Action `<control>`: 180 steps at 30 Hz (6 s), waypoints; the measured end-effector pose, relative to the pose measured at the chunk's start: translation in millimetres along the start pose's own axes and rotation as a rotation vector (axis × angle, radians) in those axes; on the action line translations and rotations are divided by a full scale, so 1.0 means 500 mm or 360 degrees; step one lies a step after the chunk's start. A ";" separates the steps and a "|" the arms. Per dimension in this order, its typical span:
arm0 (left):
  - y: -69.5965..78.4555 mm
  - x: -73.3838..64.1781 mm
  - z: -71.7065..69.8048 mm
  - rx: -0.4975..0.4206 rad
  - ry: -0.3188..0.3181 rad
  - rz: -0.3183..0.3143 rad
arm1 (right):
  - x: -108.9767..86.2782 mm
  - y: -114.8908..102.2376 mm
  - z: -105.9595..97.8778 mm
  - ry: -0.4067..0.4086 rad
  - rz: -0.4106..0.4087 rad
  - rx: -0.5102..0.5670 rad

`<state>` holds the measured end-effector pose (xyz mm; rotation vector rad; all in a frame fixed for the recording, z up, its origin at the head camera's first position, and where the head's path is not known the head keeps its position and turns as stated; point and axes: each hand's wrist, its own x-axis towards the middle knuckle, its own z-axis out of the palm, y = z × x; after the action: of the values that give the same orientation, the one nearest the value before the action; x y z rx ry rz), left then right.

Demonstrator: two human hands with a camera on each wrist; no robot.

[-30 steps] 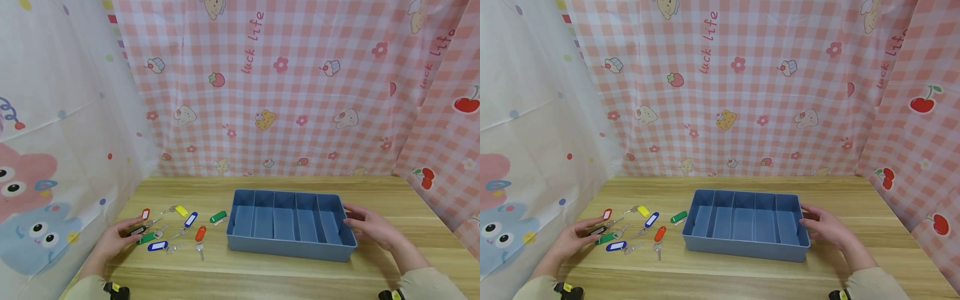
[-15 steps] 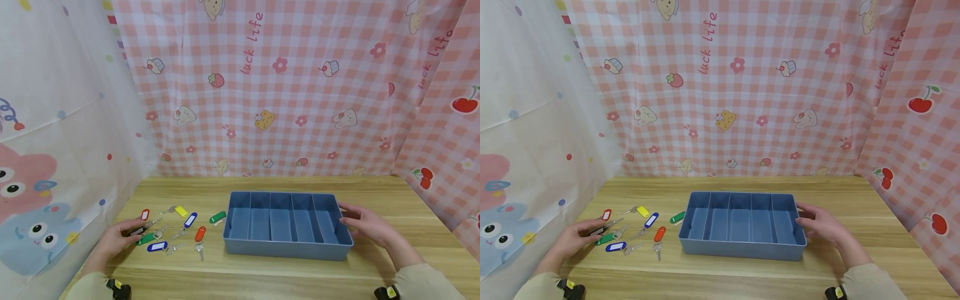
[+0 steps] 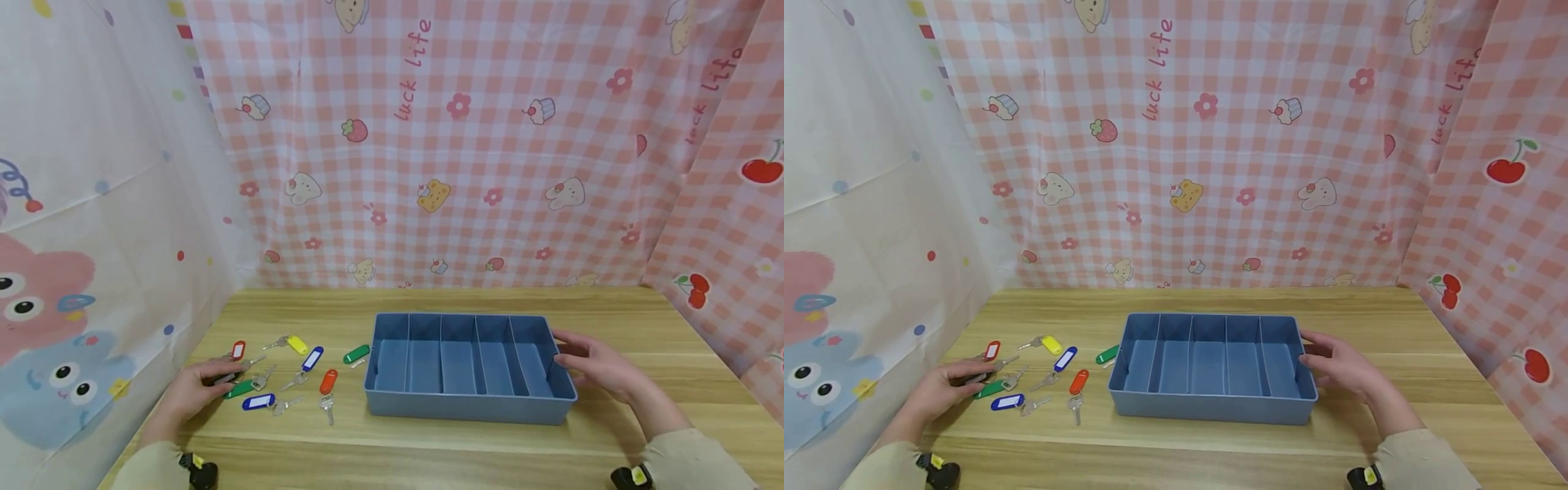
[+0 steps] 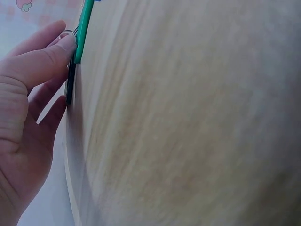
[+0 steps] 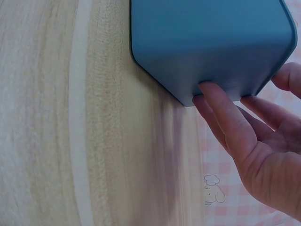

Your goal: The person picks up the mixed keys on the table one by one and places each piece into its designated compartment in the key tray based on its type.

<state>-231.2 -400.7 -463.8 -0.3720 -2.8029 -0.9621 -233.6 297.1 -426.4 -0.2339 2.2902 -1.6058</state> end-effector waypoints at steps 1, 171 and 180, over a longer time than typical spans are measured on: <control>0.000 0.000 0.000 -0.0002 0.0000 0.0002 | 0.000 0.000 0.000 0.0001 0.0002 0.0000; 0.585 0.230 0.268 -0.0654 -0.0091 0.0618 | -0.005 0.007 0.007 0.0023 -0.0046 0.0084; 0.621 0.238 0.299 -0.0729 -0.0194 0.0554 | -0.007 0.006 0.009 0.0048 -0.0040 0.0087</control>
<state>-267.5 -49.4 -373.4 -0.9656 -2.4636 -1.5208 -228.9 295.3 -429.8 -0.2278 2.2704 -1.6929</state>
